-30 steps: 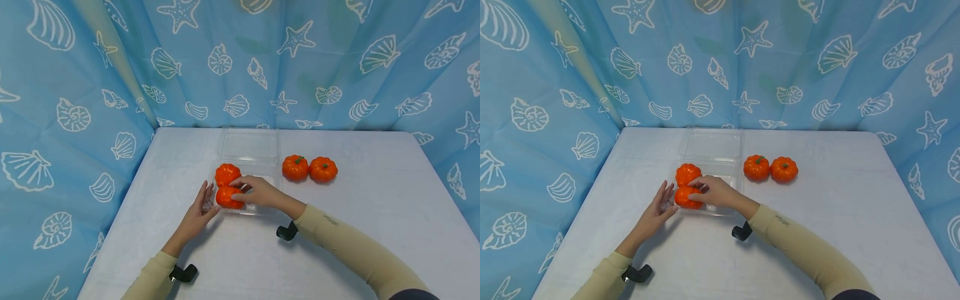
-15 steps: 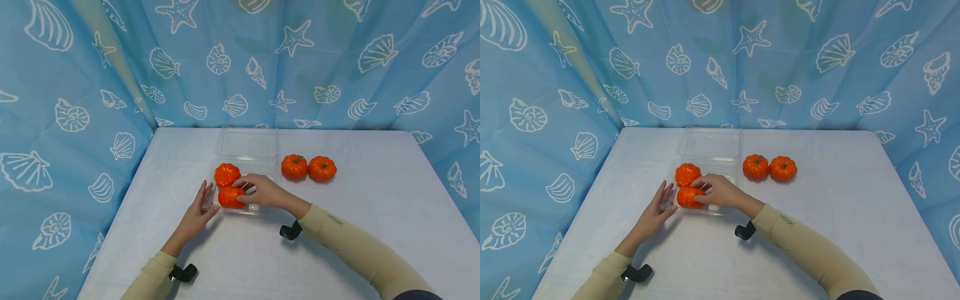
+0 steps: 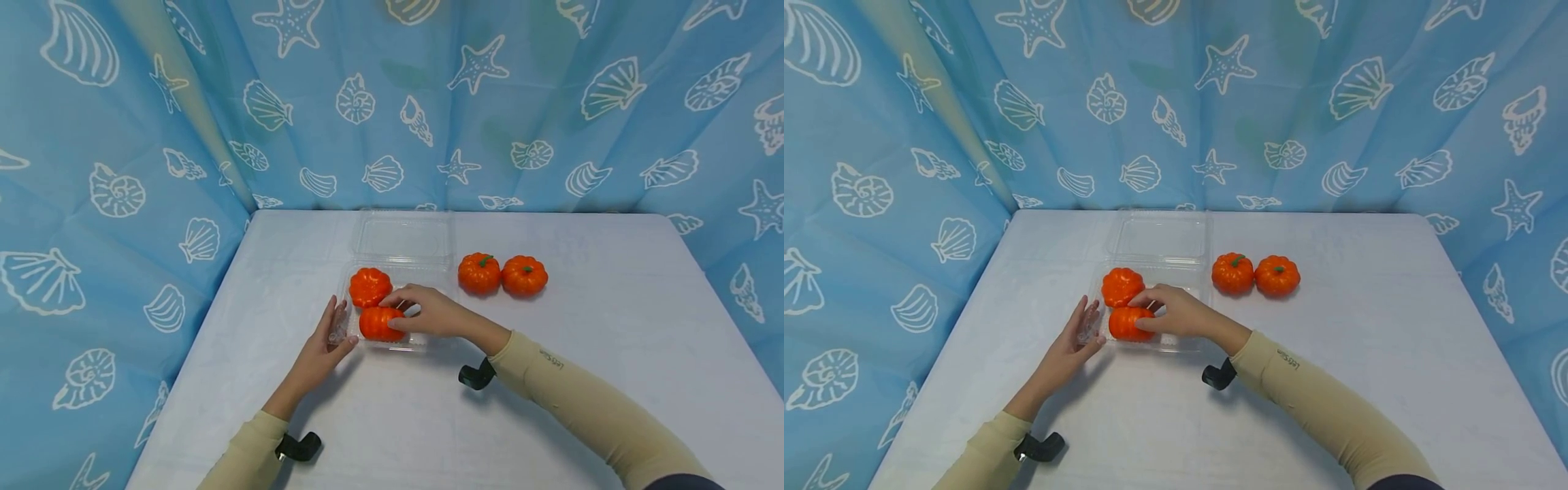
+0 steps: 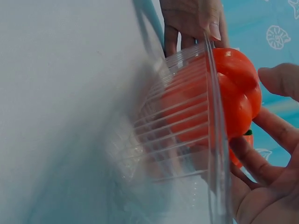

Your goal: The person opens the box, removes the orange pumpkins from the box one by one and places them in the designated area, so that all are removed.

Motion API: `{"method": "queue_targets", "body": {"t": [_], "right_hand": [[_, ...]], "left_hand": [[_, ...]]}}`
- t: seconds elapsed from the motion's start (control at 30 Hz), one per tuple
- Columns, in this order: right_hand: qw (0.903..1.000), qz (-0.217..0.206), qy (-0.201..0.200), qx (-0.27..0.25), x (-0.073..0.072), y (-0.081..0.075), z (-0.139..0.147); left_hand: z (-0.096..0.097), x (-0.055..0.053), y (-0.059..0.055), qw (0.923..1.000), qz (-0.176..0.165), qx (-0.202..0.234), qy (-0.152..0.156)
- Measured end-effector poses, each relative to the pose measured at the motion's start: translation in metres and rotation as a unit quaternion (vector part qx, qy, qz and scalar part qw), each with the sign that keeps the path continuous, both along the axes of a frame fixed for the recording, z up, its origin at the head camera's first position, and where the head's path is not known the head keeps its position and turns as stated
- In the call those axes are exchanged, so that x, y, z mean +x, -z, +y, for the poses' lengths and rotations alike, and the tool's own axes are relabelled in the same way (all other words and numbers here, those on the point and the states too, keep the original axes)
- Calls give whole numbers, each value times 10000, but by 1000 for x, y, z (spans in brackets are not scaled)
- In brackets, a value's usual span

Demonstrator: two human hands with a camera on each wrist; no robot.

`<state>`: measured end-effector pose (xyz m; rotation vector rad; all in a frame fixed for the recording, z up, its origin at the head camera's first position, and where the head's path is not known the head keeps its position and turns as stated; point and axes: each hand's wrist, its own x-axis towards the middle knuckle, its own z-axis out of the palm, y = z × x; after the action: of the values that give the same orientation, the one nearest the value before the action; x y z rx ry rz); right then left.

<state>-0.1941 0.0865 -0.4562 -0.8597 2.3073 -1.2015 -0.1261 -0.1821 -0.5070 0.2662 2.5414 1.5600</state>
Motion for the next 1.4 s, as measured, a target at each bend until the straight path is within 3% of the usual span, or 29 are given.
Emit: {"method": "queue_targets", "body": {"t": [0.2, 0.47, 0.7, 0.97, 1.4], "right_hand": [[9999, -62, 99, -79, 1, 1, -4], [9991, 41, 314, 268, 2, -1, 4], [9946, 580, 392, 764, 3, -6, 17], [9916, 493, 242, 1167, 6, -11, 21], [9940, 439, 386, 922, 5, -7, 19]], "left_hand": [[0, 0, 1, 10000, 0, 27, -4], [0, -1, 1, 10000, -5, -49, -48], [-1, -1, 1, 10000, -32, -51, -43], [0, 0, 1, 9999, -66, -75, -49], [0, 0, 2, 9999, -84, -95, -81]]}}
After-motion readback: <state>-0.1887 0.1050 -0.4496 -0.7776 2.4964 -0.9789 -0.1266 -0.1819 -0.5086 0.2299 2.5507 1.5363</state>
